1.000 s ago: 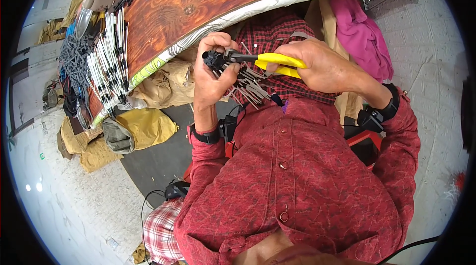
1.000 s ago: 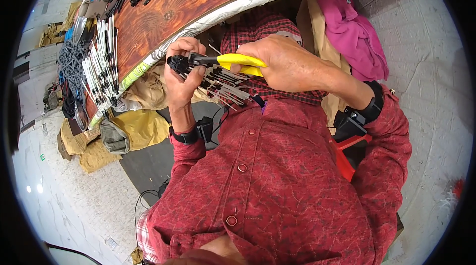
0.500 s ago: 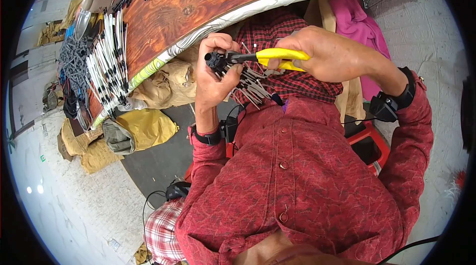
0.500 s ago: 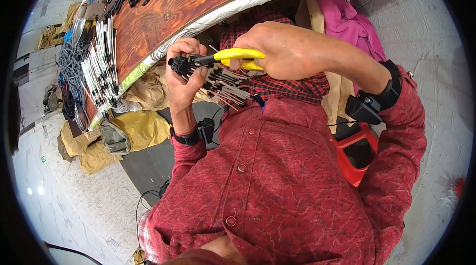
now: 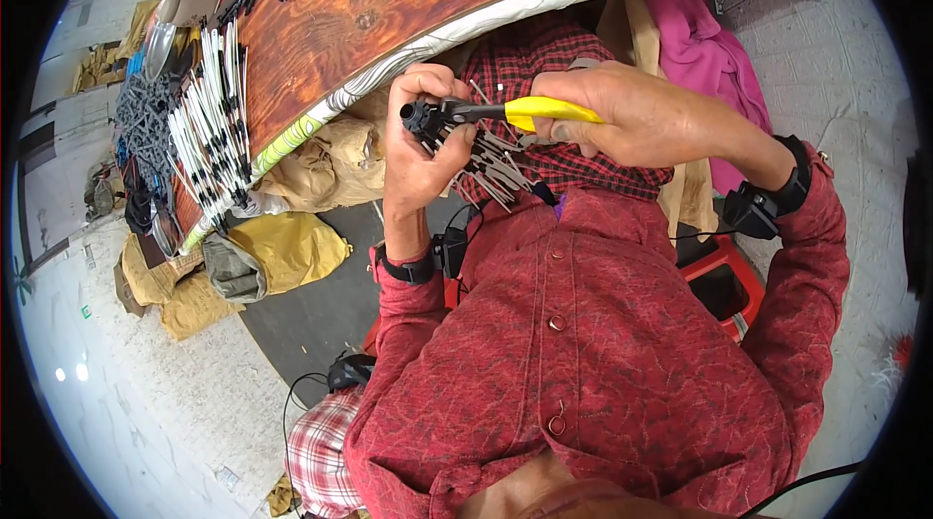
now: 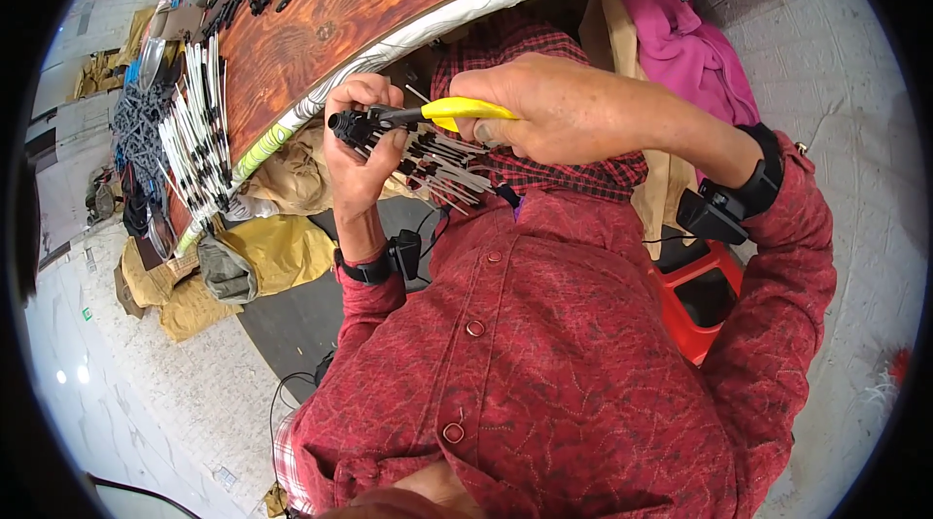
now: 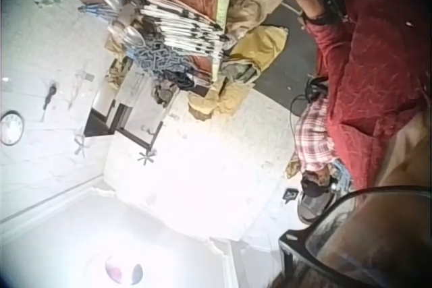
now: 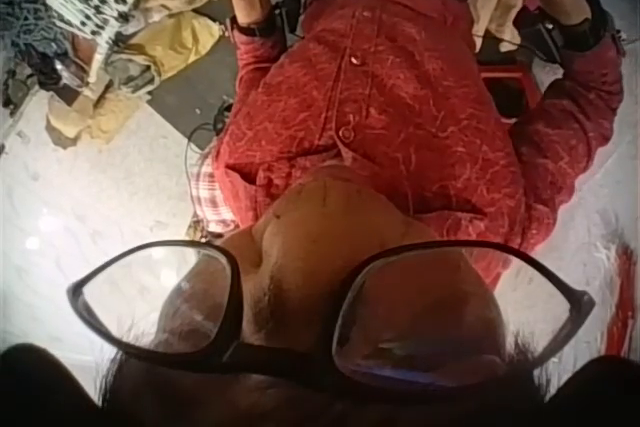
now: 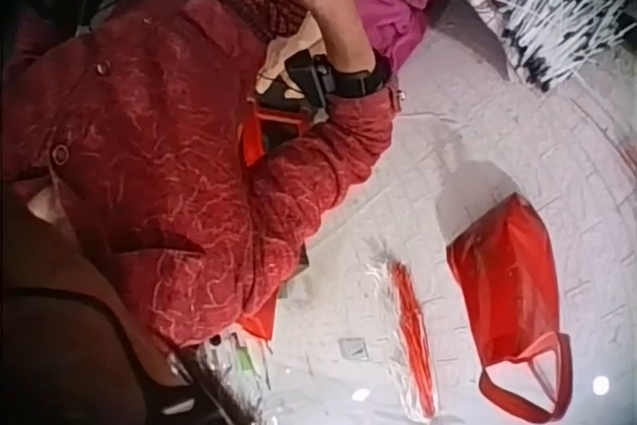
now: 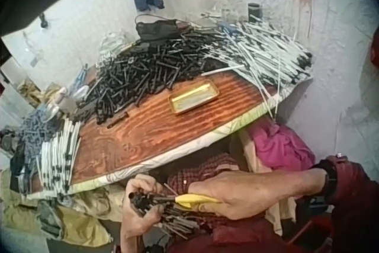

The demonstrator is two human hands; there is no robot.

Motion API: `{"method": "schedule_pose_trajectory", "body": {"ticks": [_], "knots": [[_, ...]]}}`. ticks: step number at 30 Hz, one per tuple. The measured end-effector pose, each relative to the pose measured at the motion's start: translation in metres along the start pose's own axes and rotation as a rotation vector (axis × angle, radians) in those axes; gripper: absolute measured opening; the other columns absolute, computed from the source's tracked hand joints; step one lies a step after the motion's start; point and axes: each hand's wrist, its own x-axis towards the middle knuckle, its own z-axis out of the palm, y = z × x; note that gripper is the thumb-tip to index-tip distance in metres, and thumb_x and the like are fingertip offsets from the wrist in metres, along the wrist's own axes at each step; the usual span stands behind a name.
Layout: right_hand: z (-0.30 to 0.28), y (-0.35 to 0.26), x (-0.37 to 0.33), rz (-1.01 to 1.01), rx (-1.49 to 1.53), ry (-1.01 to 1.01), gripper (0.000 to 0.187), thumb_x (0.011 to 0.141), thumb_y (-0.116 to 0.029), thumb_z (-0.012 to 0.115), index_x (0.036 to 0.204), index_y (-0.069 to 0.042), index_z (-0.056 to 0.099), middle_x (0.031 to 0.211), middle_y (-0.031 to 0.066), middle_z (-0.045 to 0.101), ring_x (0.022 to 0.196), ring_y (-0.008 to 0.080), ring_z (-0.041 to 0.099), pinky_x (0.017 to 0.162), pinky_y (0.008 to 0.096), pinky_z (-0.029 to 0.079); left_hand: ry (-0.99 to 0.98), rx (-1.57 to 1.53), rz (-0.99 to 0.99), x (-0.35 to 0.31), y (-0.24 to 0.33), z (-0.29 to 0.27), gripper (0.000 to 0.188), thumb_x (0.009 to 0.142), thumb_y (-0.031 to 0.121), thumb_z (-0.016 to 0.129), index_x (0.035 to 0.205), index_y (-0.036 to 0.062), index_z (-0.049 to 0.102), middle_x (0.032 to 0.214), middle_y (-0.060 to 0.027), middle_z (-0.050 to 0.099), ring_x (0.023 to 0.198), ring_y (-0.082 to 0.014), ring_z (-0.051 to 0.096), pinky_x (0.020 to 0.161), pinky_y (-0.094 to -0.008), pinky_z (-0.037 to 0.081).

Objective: The person threads a wire through black plastic components and slides a bundle of white rods onto it. They then fit a black plastic cap onto the rods and trim the excess wire with yellow-handled pliers.

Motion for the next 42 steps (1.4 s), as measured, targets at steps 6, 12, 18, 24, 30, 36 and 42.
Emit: {"method": "schedule_pose_trajectory", "body": {"ticks": [6, 12, 18, 24, 30, 36, 42], "knots": [[0.036, 0.03, 0.002, -0.221, -0.08, 0.256, 0.023, 0.089, -0.002, 0.064, 0.111, -0.003, 0.057, 0.096, 0.0133, 0.061, 0.089, 0.0321, 0.064, 0.078, 0.0383, 0.05, -0.006, -0.117, 0.004, 0.002, -0.005, -0.007, 0.049, 0.073, -0.01, 0.065, 0.114, 0.0058, 0.044, 0.11, -0.0098, 0.045, 0.098, -0.0178, 0.049, 0.092, -0.0339, 0.044], [0.07, 0.056, 0.017, -0.324, -0.027, 0.384, 0.024, 0.088, -0.001, 0.064, 0.111, -0.003, 0.057, 0.096, 0.013, 0.06, 0.089, 0.0347, 0.064, 0.074, 0.0405, 0.051, 0.009, -0.224, -0.039, 0.001, -0.005, -0.013, 0.053, 0.073, -0.009, 0.069, 0.116, 0.0071, 0.042, 0.112, -0.0105, 0.046, 0.097, -0.0182, 0.048, 0.092, -0.0347, 0.043], [0.092, 0.077, 0.038, -0.44, -0.09, 0.591, 0.026, 0.085, 0.001, 0.063, 0.109, -0.006, 0.056, 0.096, 0.0115, 0.06, 0.085, 0.036, 0.064, 0.064, 0.0434, 0.052, 0.041, -0.333, -0.068, 0.0, -0.006, -0.014, 0.057, 0.074, -0.009, 0.07, 0.118, 0.0097, 0.041, 0.115, -0.0115, 0.047, 0.097, -0.0192, 0.049, 0.09, -0.0348, 0.043], [0.097, 0.093, 0.053, -0.536, -0.179, 0.675, 0.029, 0.082, 0.004, 0.063, 0.108, -0.005, 0.055, 0.099, 0.0121, 0.061, 0.083, 0.0351, 0.066, 0.062, 0.0417, 0.054, -0.024, -0.371, -0.028, 0.001, -0.016, -0.021, 0.053, 0.074, -0.007, 0.072, 0.114, 0.0107, 0.042, 0.11, -0.0093, 0.045, 0.096, -0.0195, 0.046, 0.089, -0.0357, 0.042], [0.107, 0.106, 0.07, -0.598, -0.225, 0.811, 0.027, 0.081, 0.003, 0.066, 0.106, -0.004, 0.056, 0.101, 0.0133, 0.063, 0.082, 0.034, 0.067, 0.062, 0.0389, 0.056, -0.017, -0.361, -0.031, 0.005, -0.016, -0.016, 0.051, 0.074, 0.005, 0.081, 0.109, 0.0118, 0.045, 0.1, -0.0046, 0.042, 0.093, -0.018, 0.041, 0.088, -0.0331, 0.037], [0.106, 0.108, 0.071, -0.622, -0.298, 0.874, 0.032, 0.077, 0.008, 0.064, 0.107, -0.002, 0.057, 0.104, 0.0175, 0.064, 0.084, 0.0343, 0.068, 0.065, 0.0381, 0.057, -0.038, -0.347, -0.029, 0.007, -0.016, -0.016, 0.048, 0.075, 0.003, 0.079, 0.109, 0.011, 0.045, 0.101, -0.0051, 0.043, 0.096, -0.0184, 0.042, 0.089, -0.0343, 0.038], [0.094, 0.092, 0.047, -0.464, -0.158, 0.656, 0.032, 0.084, 0.008, 0.062, 0.115, -0.001, 0.059, 0.107, 0.0148, 0.065, 0.088, 0.0258, 0.069, 0.074, 0.0333, 0.056, -0.061, -0.293, -0.041, 0.01, -0.016, -0.021, 0.046, 0.078, 0.0, 0.076, 0.109, 0.0099, 0.045, 0.101, -0.0054, 0.045, 0.097, -0.0185, 0.044, 0.09, -0.0358, 0.04]]}}
